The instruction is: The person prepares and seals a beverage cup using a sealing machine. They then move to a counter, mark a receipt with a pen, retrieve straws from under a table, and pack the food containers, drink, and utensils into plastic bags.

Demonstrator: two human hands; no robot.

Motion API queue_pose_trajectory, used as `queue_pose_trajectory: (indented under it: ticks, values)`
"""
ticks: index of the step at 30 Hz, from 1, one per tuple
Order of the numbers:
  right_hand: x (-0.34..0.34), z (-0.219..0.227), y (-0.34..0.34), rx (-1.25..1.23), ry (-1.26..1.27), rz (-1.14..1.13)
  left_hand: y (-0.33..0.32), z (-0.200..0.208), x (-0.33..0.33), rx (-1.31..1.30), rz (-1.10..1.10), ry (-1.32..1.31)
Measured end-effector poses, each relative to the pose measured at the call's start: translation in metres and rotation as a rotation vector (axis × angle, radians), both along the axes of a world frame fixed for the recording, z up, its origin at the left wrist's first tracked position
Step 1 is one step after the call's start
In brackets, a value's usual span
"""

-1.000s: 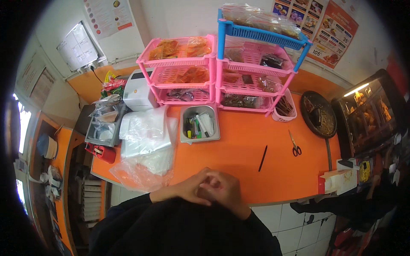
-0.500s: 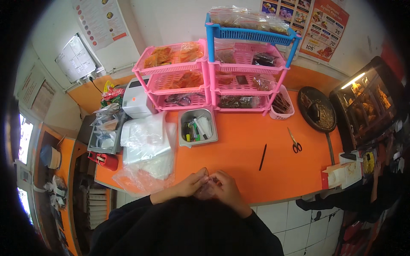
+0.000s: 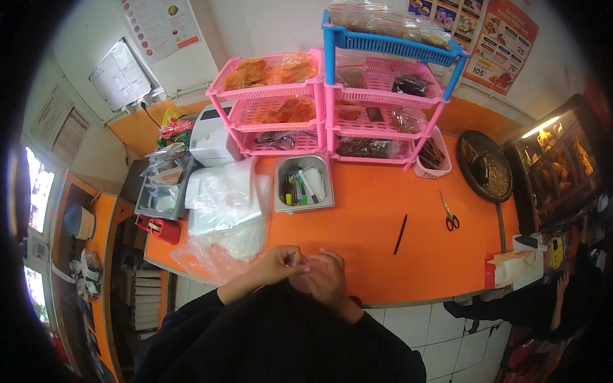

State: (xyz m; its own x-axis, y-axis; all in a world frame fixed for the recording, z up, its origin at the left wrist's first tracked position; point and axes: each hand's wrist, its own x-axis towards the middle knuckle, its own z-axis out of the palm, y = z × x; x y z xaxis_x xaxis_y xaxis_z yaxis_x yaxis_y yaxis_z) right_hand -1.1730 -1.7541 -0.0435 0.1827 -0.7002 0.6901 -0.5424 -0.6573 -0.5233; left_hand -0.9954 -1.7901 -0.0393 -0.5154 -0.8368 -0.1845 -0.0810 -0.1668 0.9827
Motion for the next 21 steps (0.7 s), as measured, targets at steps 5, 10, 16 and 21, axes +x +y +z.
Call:
queue_pose_trajectory:
  ticks: [5,10,16,21]
  values:
    - [0.004,-0.021,0.002,0.377,-0.338,0.034,0.012,0.031,-0.003,-0.814,0.033,-0.256]
    - [0.003,-0.007,-0.002,0.366,-0.034,0.026,0.011,0.025,-0.001,-1.123,-0.031,-0.426]
    - [-0.007,-0.01,-0.009,0.53,-0.023,0.14,0.009,0.023,0.004,-1.319,-0.175,-0.359]
    - [-0.037,-0.025,-0.013,1.184,-0.52,0.649,0.012,0.018,-0.001,-1.464,-0.193,-0.281]
